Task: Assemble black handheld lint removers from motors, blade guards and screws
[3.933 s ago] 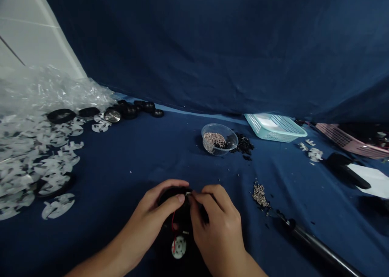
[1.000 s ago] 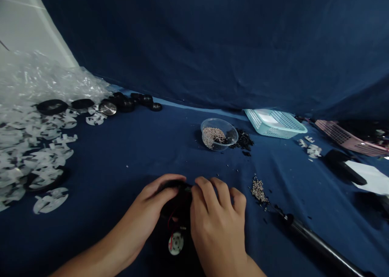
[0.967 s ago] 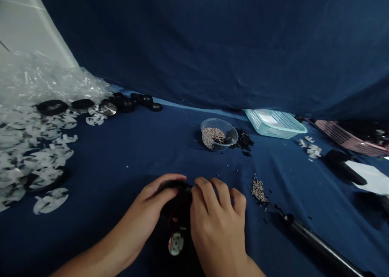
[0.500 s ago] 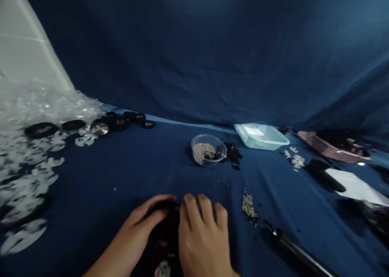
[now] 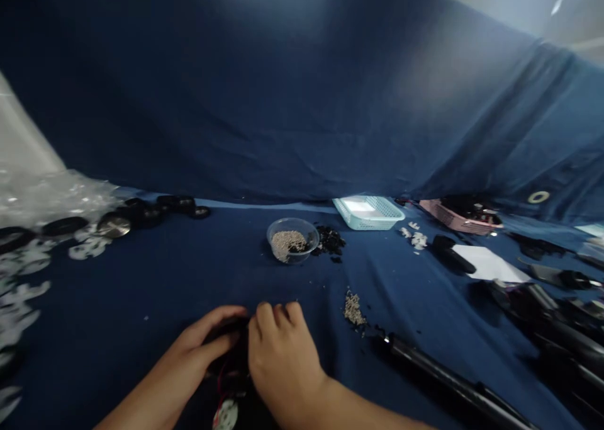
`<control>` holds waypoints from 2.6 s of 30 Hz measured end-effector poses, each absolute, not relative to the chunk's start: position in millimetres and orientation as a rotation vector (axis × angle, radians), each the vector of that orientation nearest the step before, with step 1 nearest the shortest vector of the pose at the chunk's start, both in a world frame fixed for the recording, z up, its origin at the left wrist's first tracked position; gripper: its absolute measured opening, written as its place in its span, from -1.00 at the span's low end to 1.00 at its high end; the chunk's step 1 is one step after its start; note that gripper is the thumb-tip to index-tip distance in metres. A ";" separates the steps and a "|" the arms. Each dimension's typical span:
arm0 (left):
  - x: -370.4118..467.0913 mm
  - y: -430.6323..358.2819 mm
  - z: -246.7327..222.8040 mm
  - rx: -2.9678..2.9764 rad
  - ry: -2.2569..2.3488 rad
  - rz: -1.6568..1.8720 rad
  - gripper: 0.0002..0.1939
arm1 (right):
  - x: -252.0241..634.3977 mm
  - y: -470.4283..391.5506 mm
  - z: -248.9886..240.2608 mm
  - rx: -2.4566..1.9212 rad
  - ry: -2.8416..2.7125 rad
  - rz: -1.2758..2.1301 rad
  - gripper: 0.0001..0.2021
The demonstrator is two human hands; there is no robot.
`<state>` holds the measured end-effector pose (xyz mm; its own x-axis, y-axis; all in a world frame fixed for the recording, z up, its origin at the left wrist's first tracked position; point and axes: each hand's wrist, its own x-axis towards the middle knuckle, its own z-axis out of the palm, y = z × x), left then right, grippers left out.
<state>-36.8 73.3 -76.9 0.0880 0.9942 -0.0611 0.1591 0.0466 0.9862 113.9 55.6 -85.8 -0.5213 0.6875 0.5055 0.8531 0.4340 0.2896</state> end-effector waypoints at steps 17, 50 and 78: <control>-29.7 73.3 -87.6 1.297 1.351 0.852 -0.67 | 126.8 57.9 -100.8 -1.331 -2.441 -0.620 -0.82; -31.1 68.8 -80.4 1.341 1.313 1.024 -0.87 | 147.4 54.8 -84.4 -1.449 -2.094 0.135 -0.73; -35.7 55.4 -88.3 1.446 1.231 1.179 -0.89 | 128.2 38.6 -80.1 -1.197 -1.806 -0.171 -0.84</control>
